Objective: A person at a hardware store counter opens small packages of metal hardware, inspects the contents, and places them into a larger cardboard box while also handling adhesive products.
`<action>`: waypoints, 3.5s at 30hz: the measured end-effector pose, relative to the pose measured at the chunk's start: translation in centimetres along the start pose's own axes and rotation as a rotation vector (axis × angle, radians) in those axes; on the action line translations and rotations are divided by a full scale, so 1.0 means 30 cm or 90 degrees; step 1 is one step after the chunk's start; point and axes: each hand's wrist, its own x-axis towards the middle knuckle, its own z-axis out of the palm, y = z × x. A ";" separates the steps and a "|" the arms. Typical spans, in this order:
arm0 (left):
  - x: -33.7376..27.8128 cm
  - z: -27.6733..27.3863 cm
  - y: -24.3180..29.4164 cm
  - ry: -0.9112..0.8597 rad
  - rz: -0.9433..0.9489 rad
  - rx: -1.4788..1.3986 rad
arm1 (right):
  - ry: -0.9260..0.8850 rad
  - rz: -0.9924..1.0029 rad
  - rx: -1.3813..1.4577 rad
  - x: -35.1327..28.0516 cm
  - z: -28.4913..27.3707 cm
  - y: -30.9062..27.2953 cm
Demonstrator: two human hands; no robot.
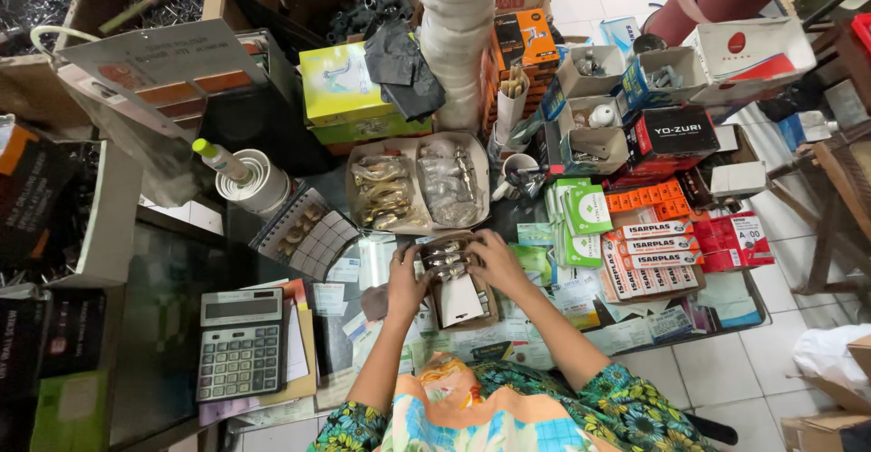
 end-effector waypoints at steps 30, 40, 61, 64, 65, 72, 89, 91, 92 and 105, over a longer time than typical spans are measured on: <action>-0.067 -0.041 -0.404 -0.020 -0.121 0.175 | -0.095 0.301 -0.073 -0.122 0.109 0.290; -0.020 -0.077 -0.326 0.015 -0.148 0.135 | -0.073 0.225 -0.062 -0.139 0.200 0.339; -0.148 -0.042 -0.461 -0.229 -0.026 0.441 | 0.111 0.627 0.696 -0.827 0.447 0.240; -0.245 -0.094 -0.369 -0.209 0.006 0.461 | 0.077 0.683 0.753 -0.926 0.627 0.163; -0.282 -0.112 -0.332 -0.208 0.016 0.441 | 0.065 0.696 0.766 -0.955 0.691 0.150; -0.336 -0.095 -0.432 -0.291 0.041 0.486 | -0.223 0.764 0.319 -1.123 0.897 -0.023; -0.306 0.020 -0.651 -0.159 0.141 0.481 | 0.104 0.705 0.421 -1.037 0.798 -0.005; -0.331 -0.031 -0.557 -0.202 0.118 0.416 | 0.079 0.625 0.388 -0.977 0.673 -0.106; -0.346 -0.051 -0.507 -0.251 0.097 0.355 | 0.053 0.551 0.358 -0.952 0.609 -0.155; -0.374 0.058 -0.124 -0.409 0.064 -0.172 | 0.090 0.373 0.173 -0.611 0.174 -0.019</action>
